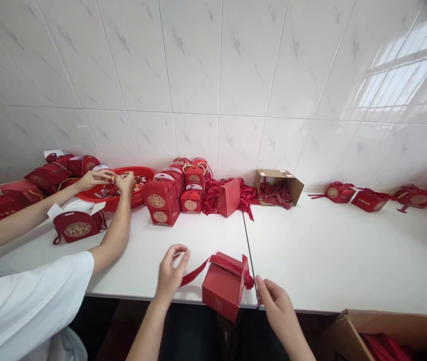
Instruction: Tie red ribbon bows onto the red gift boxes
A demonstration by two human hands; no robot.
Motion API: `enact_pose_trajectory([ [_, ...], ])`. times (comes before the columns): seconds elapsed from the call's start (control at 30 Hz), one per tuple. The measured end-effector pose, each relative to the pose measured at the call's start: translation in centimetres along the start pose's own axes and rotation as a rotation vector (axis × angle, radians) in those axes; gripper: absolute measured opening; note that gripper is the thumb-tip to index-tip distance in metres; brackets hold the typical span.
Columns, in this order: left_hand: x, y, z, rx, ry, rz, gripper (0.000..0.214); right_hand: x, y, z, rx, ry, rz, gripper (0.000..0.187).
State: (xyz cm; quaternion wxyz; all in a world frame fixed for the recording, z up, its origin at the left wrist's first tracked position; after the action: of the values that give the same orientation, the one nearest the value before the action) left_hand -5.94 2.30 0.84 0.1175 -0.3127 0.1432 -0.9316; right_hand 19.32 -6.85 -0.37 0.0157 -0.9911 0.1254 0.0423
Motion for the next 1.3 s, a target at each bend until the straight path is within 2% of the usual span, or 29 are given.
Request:
enact_pose_trajectory([
  [0.03,-1.1,0.6,1.0,-0.034,0.126,-0.098,0.023,-0.7,0.2,0.5,-0.035,0.006,-0.061,0.05],
  [0.1,-3.0,1.9,3.0,-0.098,0.22,-0.256,0.024,-1.9,0.1,1.1,-0.08,-0.049,-0.119,0.051],
  [0.17,-4.3,3.2,4.1,-0.07,0.269,-0.327,0.023,-2.6,-0.3,1.1,-0.082,-0.144,-0.078,0.049],
  [0.3,-4.8,4.3,4.5,0.022,0.342,-0.353,0.023,-2.5,-1.3,0.0,-0.045,-0.308,0.029,0.037],
  [0.4,-4.3,4.2,4.8,0.035,0.342,-0.347,0.023,-2.7,-1.4,-0.8,-0.032,-0.391,0.026,0.042],
  [0.5,-4.1,3.9,5.5,-0.069,0.227,-0.308,0.03,-3.3,-1.3,-0.7,0.053,-0.305,-0.032,0.044],
  [0.6,-4.2,3.9,6.3,-0.199,0.037,-0.293,0.026,-3.9,-1.2,-0.2,0.148,-0.114,-0.075,0.042],
  [0.67,-4.2,3.7,6.4,-0.215,-0.028,-0.303,0.024,-4.0,-1.2,-0.2,0.148,-0.054,-0.073,0.042],
  [0.73,-4.0,3.4,6.1,-0.189,0.008,-0.343,0.026,-3.9,-1.4,-0.5,0.115,-0.131,-0.076,0.043],
  [0.83,-3.4,2.6,4.7,-0.075,0.137,-0.401,0.036,-3.2,-1.8,-0.7,-0.001,-0.459,-0.024,0.044],
  [0.97,-2.3,1.8,2.7,0.082,0.155,-0.318,0.04,-1.4,-2.7,0.4,-0.181,-0.847,0.103,0.033],
  [1.1,-1.6,1.5,2.1,0.152,0.214,-0.35,0.037,-0.1,-3.7,1.5,-0.298,-0.976,0.081,0.021],
  [1.2,-1.5,1.5,1.7,0.148,0.211,-0.357,0.035,0.2,-4.1,1.9,-0.298,-1.039,0.118,0.014],
  [1.3,-1.7,1.4,0.5,0.151,0.116,-0.353,0.036,0.1,-4.2,2.8,-0.317,-1.048,0.178,0.011],
])
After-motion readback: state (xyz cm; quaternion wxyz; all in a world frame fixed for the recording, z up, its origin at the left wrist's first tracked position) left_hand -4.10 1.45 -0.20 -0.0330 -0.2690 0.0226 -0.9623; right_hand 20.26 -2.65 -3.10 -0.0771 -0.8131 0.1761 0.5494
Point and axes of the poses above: each hand's wrist, its own y-axis away from the middle knuckle, its own x-axis out of the back of the hand, z = x × y, the point moved 1 cm from there along -y, towards the middle knuckle, and after that the axes turned 15 degrees about -y, right-handed, at the moved point
